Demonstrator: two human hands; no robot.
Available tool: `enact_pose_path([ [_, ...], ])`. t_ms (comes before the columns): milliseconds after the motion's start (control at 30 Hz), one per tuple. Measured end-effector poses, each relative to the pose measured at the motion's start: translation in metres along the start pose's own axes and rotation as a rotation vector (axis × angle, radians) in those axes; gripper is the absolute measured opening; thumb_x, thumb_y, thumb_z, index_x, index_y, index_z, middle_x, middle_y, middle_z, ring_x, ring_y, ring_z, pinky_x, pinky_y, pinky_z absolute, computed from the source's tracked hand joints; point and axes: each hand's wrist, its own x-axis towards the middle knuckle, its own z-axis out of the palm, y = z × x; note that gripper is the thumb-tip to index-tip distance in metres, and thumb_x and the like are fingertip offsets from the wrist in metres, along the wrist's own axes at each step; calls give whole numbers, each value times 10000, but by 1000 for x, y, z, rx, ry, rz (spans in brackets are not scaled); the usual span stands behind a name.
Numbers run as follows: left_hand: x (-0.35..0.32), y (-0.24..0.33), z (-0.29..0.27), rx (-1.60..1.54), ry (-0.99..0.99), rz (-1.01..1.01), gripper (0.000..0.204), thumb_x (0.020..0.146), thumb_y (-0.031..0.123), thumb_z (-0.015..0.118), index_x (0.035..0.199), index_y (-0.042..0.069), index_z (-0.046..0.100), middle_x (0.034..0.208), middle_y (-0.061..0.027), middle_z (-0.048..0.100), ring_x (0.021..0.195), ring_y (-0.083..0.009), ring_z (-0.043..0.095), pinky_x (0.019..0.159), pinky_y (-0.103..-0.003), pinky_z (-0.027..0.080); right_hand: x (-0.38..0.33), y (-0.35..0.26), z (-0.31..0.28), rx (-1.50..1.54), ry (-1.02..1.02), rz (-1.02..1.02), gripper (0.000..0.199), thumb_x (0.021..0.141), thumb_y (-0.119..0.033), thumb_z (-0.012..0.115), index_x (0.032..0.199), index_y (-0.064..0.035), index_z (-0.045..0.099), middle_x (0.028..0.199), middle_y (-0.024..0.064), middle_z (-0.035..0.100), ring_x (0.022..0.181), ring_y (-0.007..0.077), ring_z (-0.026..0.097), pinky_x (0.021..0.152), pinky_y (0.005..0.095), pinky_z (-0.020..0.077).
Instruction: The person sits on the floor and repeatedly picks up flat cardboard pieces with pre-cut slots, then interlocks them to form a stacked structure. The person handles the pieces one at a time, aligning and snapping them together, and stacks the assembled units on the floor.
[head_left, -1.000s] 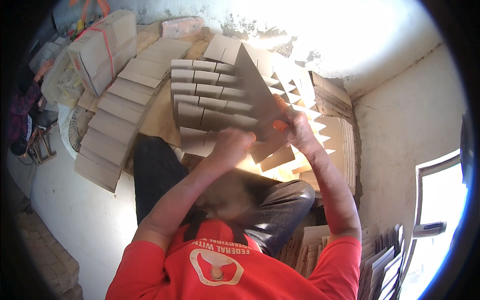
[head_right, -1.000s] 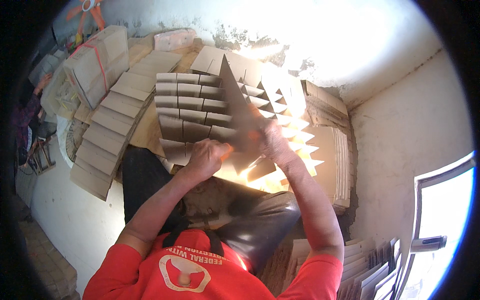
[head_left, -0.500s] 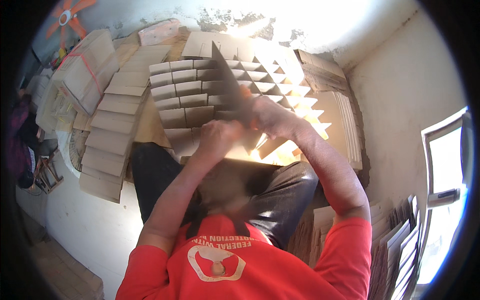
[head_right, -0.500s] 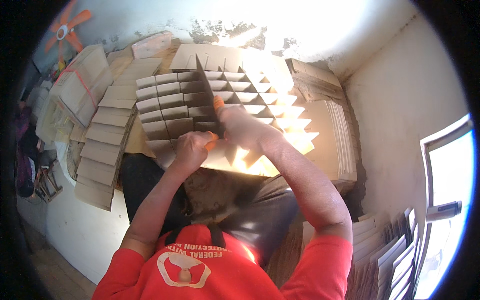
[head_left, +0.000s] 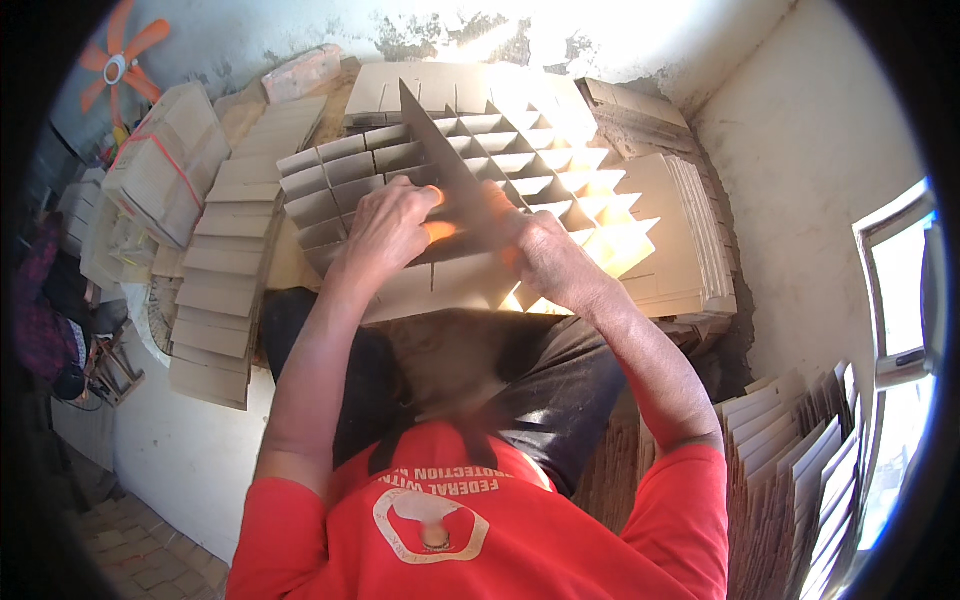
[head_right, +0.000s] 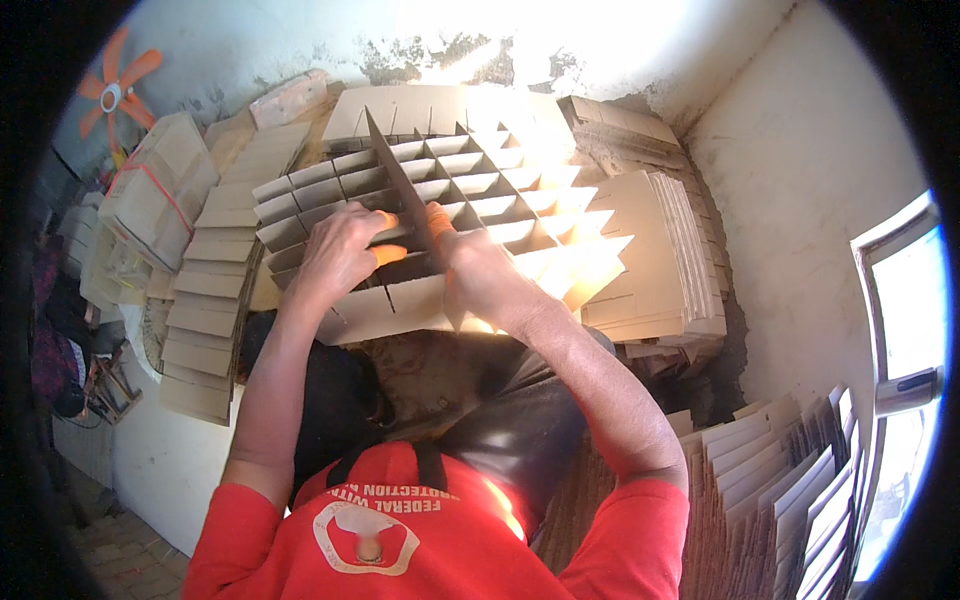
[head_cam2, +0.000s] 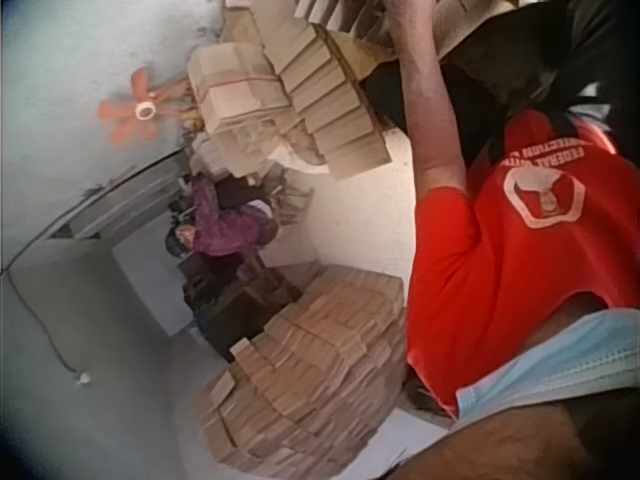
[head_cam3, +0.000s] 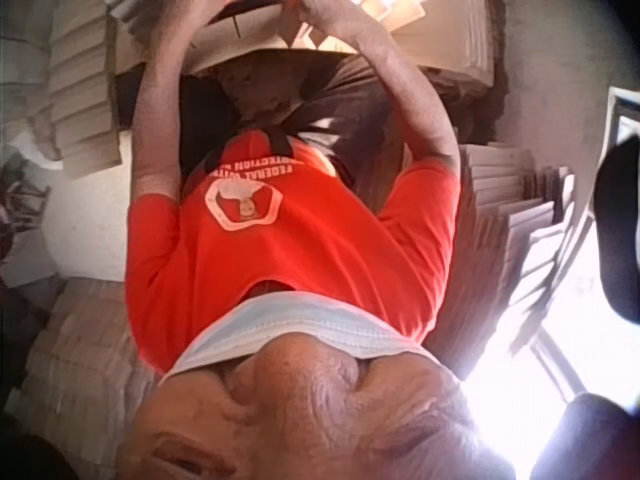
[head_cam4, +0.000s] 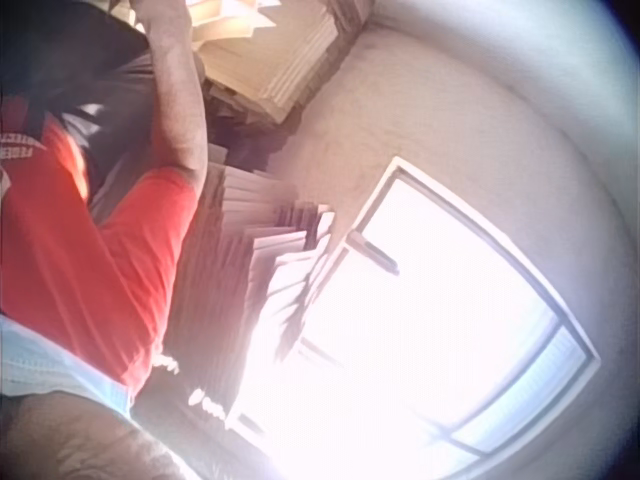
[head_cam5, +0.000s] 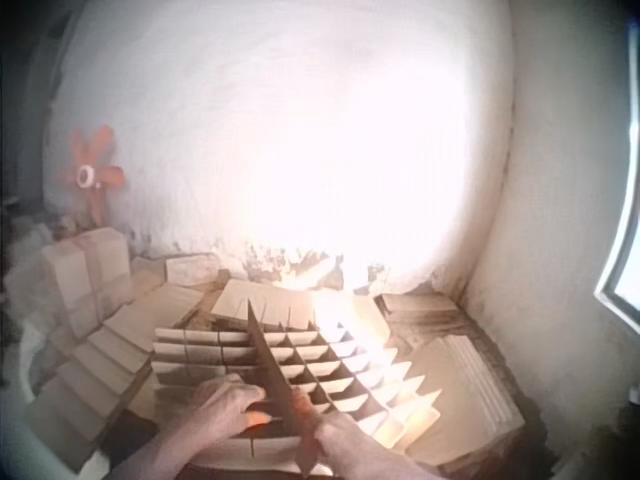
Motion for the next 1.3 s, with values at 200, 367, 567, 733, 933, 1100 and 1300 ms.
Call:
enact_pose_path([
  [200,-1,-22,36,-89,-220,14,38,721,32,654,729,5,629,749,-230,623,803,-418,629,728,-489,499,4,-3,-8,-50,44,-201,441,730,107,574,1170,88,547,794,214,634,746,368,648,646,390,521],
  [367,7,7,14,-50,-316,-58,78,778,101,672,782,23,671,767,-229,637,803,-398,640,718,-475,497,-10,27,33,-205,15,-113,508,717,79,615,1223,39,593,755,208,640,713,389,641,606,425,502],
  [567,-9,-7,10,-208,150,-28,345,867,243,685,1119,9,655,940,-196,675,899,-382,644,765,-463,508,-18,49,9,-83,256,-146,450,876,23,591,1324,13,545,865,112,703,696,214,652,614,315,528],
  [733,-8,31,0,-135,13,-13,664,907,302,642,1441,14,372,1396,-236,490,1339,-364,433,1116,-423,363,-61,147,-41,-201,900,72,376,876,4,623,1249,-7,577,1144,168,632,1033,262,617,838,330,512],
  [933,-7,75,40,-200,25,141,834,844,376,705,1443,-41,302,1427,-318,388,1380,-444,327,1155,-485,268,-136,275,-72,-809,596,840,705,868,-313,685,1427,-6,383,1420,195,460,1276,368,452,1035,493,395],
  [1100,-1,85,72,-179,-208,132,918,770,368,778,1431,-64,310,1400,-293,428,1367,-401,350,1138,-490,276,-161,326,-48,-920,495,789,767,763,-258,775,1385,-2,408,1354,196,501,1267,370,459,1022,464,409],
  [1300,-22,62,26,-277,283,218,728,747,257,819,1358,12,507,1281,-172,595,1210,-335,551,1035,-455,403,-159,321,-70,-556,772,834,569,733,-162,783,1207,13,522,1145,212,606,1101,386,567,920,440,461],
])
